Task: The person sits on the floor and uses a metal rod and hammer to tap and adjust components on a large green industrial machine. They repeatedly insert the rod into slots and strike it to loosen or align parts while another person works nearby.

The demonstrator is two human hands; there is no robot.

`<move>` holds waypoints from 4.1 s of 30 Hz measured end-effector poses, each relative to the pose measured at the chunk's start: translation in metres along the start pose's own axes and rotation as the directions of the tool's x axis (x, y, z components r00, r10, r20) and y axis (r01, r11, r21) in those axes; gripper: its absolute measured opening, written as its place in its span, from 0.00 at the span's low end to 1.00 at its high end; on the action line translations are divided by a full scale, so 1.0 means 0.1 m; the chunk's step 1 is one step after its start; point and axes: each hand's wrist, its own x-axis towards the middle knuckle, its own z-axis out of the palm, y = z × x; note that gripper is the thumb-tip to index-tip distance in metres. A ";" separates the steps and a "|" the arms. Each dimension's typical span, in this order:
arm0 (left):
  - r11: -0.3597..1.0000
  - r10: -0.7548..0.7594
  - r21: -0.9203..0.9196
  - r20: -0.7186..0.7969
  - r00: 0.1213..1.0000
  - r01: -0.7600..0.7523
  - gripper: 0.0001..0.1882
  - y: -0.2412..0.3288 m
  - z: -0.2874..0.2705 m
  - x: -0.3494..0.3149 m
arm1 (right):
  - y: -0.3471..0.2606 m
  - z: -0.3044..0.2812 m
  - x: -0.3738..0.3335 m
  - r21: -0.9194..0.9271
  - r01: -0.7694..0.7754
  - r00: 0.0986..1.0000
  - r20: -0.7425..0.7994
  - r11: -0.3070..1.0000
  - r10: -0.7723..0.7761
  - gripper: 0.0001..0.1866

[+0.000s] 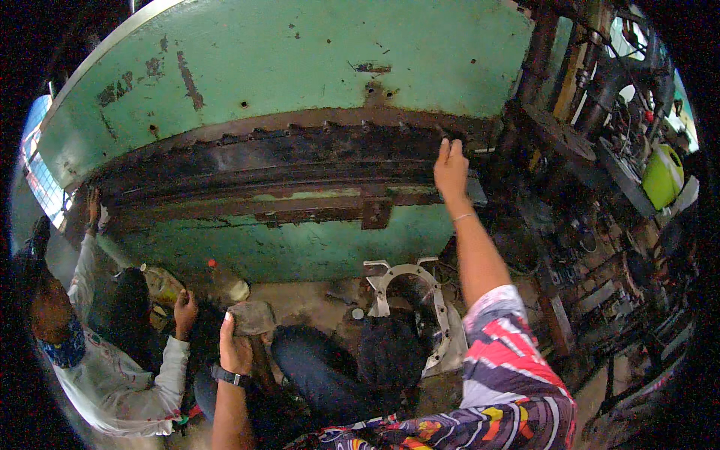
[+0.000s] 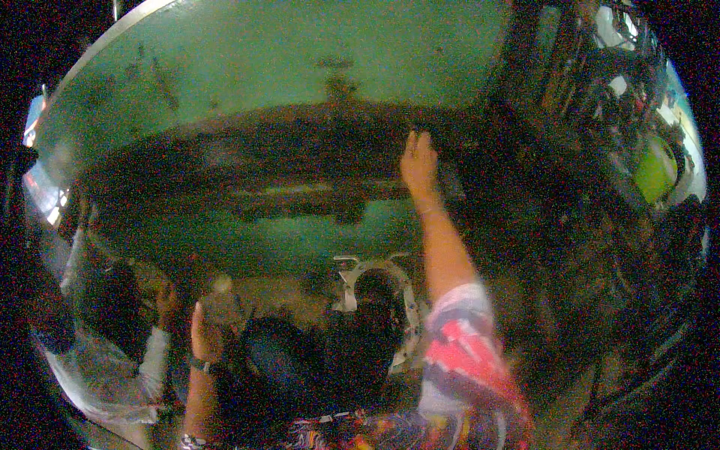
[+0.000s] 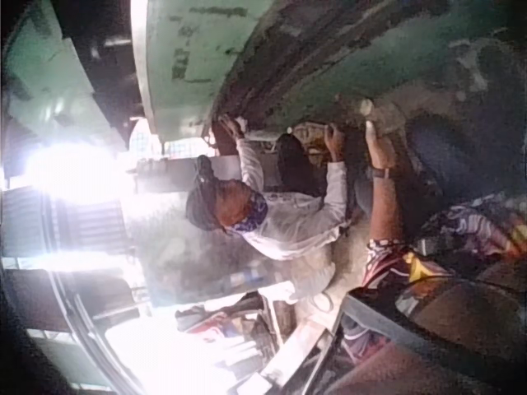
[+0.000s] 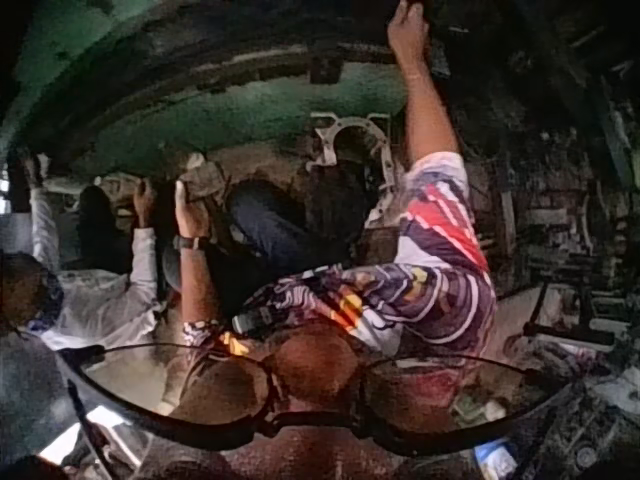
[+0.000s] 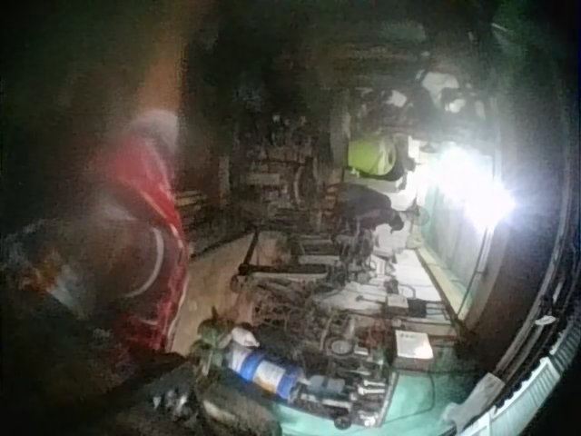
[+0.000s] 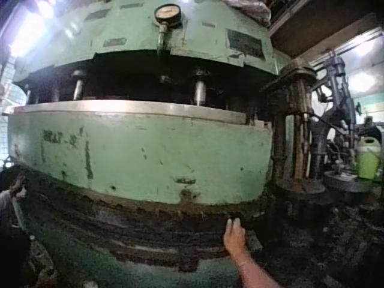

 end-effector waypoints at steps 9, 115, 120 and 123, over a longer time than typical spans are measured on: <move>0.997 0.069 0.035 0.019 0.997 -0.070 0.26 0.04 0.05 -0.08 | -0.06 -0.64 0.13 -0.124 0.110 0.919 0.391 0.986 -0.054 0.26; 0.864 0.320 0.410 -0.003 0.947 -0.291 0.34 0.26 0.07 0.00 | 0.63 -2.40 -0.60 -0.403 0.514 0.783 0.580 0.757 -0.223 0.21; 0.842 0.332 0.474 -0.075 0.940 -0.259 0.33 0.26 0.26 -0.05 | -0.58 -1.67 -0.24 -0.173 0.514 0.730 0.602 0.840 -0.322 0.18; 0.821 0.392 0.489 -0.104 0.914 -0.296 0.34 0.29 0.28 -0.06 | -1.24 -0.86 -0.41 0.005 0.465 0.626 0.705 0.885 -0.333 0.17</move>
